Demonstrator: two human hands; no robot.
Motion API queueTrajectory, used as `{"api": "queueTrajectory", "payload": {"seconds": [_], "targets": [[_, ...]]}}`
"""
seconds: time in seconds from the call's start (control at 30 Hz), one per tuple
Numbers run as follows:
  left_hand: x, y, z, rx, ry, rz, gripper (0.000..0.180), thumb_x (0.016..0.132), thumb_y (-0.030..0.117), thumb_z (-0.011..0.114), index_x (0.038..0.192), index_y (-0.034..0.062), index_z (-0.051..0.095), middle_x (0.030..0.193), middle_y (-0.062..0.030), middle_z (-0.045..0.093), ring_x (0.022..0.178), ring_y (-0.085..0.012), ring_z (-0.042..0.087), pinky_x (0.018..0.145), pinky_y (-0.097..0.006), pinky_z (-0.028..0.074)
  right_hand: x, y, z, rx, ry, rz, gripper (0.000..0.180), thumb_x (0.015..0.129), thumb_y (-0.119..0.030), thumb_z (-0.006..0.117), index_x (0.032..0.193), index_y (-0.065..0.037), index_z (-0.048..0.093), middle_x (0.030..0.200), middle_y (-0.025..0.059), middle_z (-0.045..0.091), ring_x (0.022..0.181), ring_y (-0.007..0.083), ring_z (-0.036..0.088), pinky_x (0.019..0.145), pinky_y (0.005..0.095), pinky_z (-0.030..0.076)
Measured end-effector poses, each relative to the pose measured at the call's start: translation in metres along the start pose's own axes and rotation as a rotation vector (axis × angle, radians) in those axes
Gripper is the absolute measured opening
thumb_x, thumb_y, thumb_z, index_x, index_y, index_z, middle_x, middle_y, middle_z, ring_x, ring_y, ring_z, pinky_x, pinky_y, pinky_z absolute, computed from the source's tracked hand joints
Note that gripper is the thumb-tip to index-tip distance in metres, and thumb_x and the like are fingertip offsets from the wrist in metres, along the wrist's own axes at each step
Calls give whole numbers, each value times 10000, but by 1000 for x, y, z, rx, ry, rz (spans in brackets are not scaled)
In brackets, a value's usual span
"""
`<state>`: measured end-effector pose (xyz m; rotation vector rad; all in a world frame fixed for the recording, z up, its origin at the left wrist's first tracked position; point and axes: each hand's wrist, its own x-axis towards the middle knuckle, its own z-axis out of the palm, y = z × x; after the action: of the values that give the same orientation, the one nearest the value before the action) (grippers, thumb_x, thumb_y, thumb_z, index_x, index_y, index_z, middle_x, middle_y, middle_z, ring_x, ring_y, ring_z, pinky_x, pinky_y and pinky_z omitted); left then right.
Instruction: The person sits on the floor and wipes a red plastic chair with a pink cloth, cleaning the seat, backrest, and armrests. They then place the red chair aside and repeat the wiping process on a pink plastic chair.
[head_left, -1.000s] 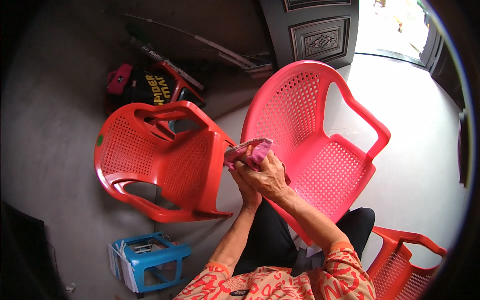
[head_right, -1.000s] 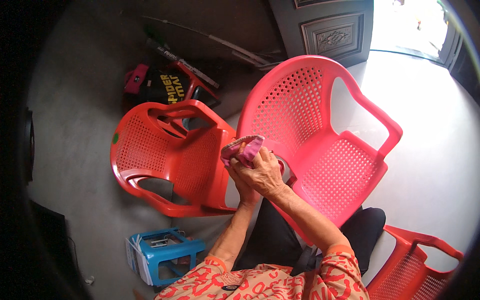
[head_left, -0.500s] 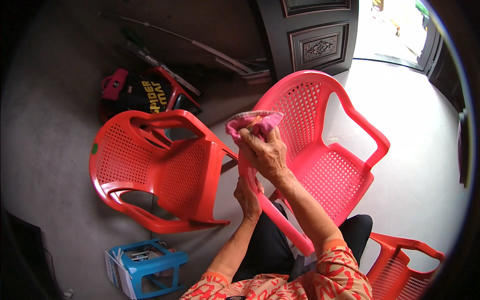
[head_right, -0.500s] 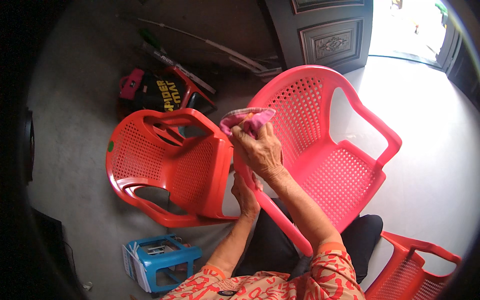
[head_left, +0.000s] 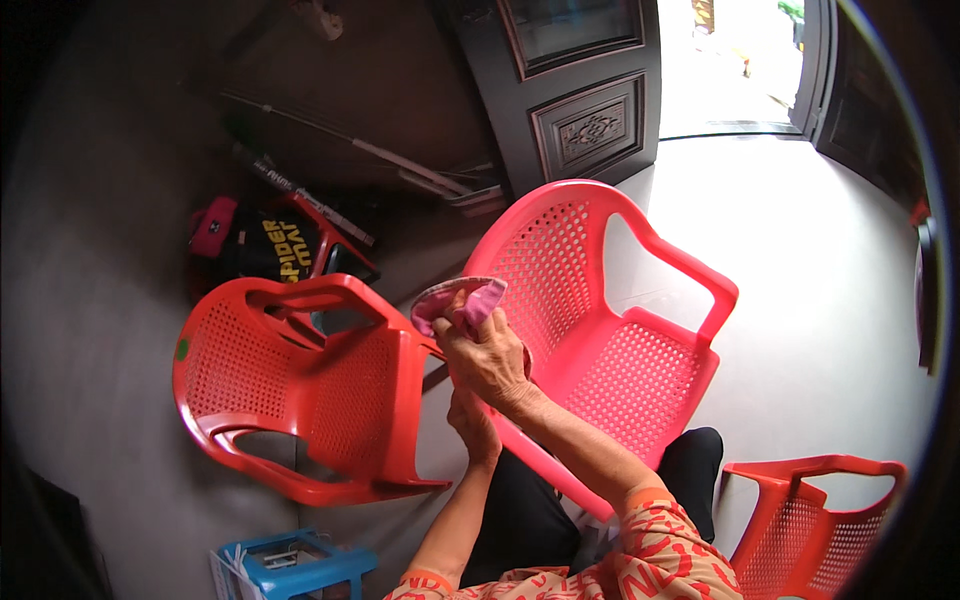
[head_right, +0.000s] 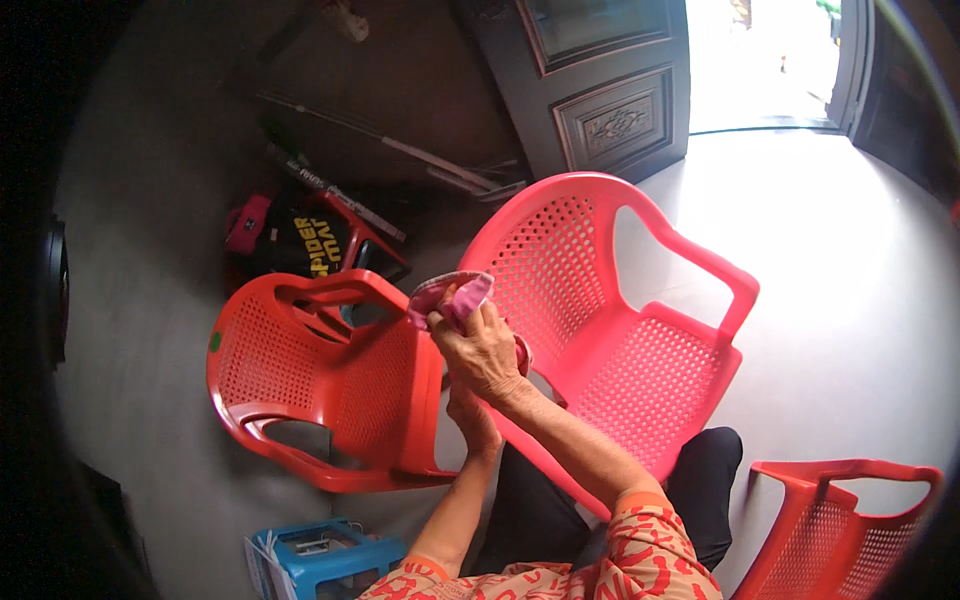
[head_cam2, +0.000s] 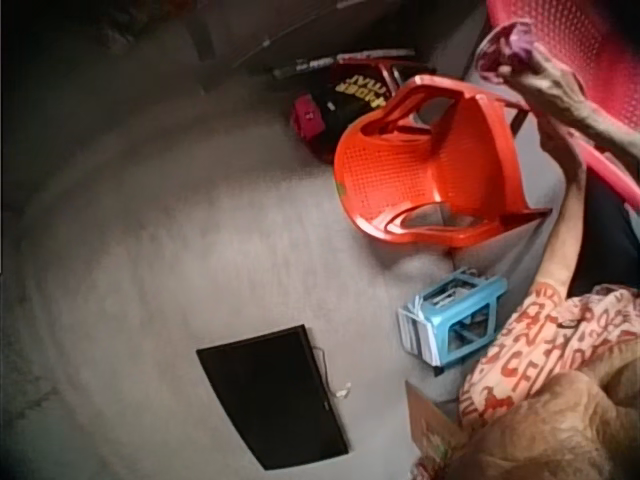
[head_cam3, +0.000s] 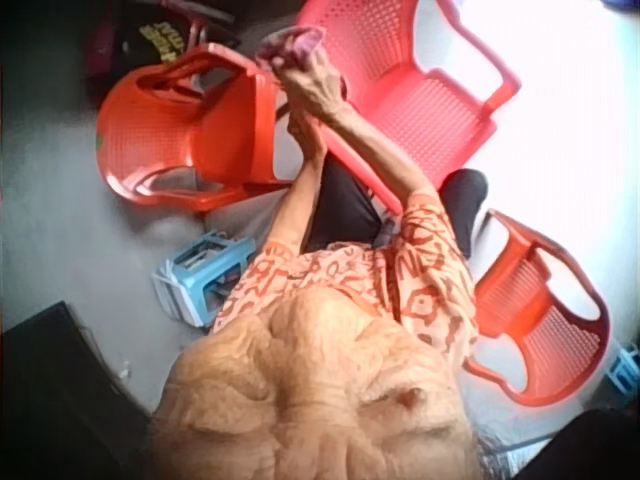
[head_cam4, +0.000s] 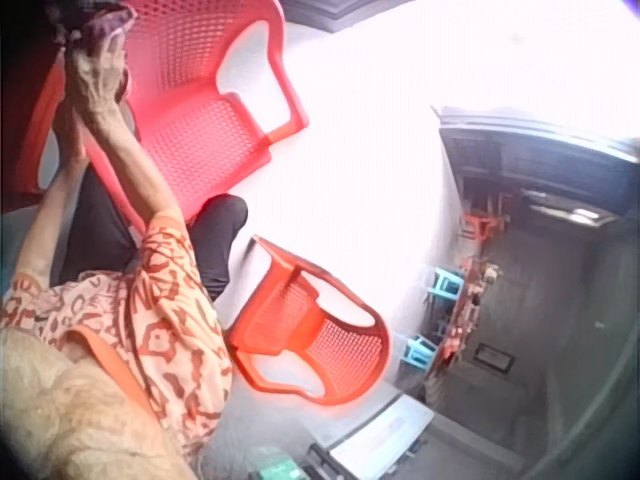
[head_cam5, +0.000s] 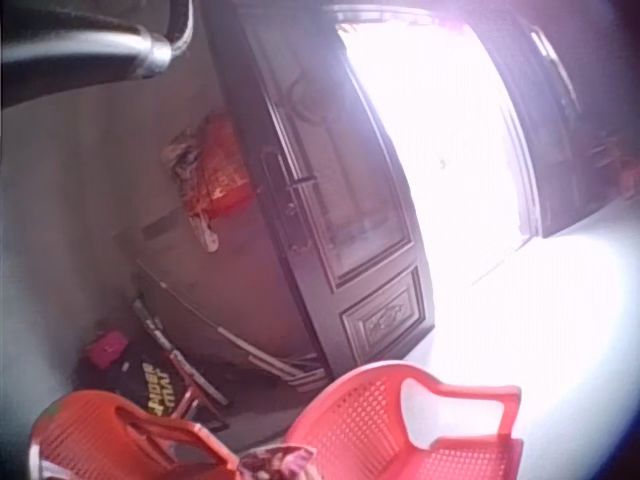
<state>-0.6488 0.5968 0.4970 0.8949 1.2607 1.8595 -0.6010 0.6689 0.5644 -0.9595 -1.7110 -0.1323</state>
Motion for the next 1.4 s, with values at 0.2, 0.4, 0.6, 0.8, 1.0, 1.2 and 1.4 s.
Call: {"api": "queueTrajectory", "payload": {"seconds": [0.2, 0.4, 0.6, 0.8, 1.0, 1.2, 1.4], "targets": [[-1, -8, -1, -102, -14, -110, 392, 926, 438, 579, 881, 53, 519, 684, -7, 483, 527, -101, 449, 500, -269, 383, 18, 25, 0, 91, -87, 95, 274, 820, -238, 654, 1090, -217, 611, 1050, 89, 518, 913, 317, 564, 648, 411, 525], [-4, -7, -1, -79, -8, -121, 382, 936, 439, 565, 858, 73, 485, 698, -27, 492, 534, -118, 460, 483, -271, 399, 60, 70, 2, -35, 23, 141, 194, 824, -230, 649, 1016, -211, 632, 1007, 76, 542, 872, 304, 595, 596, 397, 544], [-4, -7, -4, -68, 40, -148, 428, 909, 475, 586, 823, 77, 456, 695, -49, 494, 531, -148, 468, 483, -286, 404, 82, 133, 3, -17, 136, 316, 202, 859, -291, 621, 1055, -241, 612, 1059, 90, 531, 923, 333, 583, 635, 452, 542], [-5, -8, -4, -67, 35, -152, 424, 910, 478, 584, 827, 87, 446, 703, -50, 496, 530, -142, 459, 479, -283, 399, 79, 199, -9, -156, 227, 485, 287, 907, -293, 584, 1183, -225, 618, 1193, 179, 537, 944, 375, 616, 748, 450, 519], [-3, -7, -3, -87, 11, -160, 416, 912, 464, 590, 827, 82, 448, 691, -41, 495, 527, -135, 462, 471, -277, 399, 77, 211, -16, -30, 265, 814, 343, 934, -299, 522, 1260, -203, 566, 1211, 237, 509, 972, 418, 601, 811, 492, 493], [0, -8, -4, -79, 0, -126, 420, 931, 442, 573, 823, 47, 476, 682, -48, 495, 525, -144, 459, 485, -292, 400, 70, 166, 5, 148, 217, 472, 368, 863, -90, 529, 1230, -91, 562, 1024, 246, 604, 932, 440, 568, 809, 464, 470], [0, -10, -3, -96, -2, -128, 395, 947, 415, 558, 844, 39, 491, 684, -44, 508, 523, -129, 464, 484, -278, 405, 34, 80, 7, 279, 73, 323, 390, 821, -97, 630, 1203, -142, 570, 968, 263, 557, 770, 432, 598, 602, 466, 502]]}}
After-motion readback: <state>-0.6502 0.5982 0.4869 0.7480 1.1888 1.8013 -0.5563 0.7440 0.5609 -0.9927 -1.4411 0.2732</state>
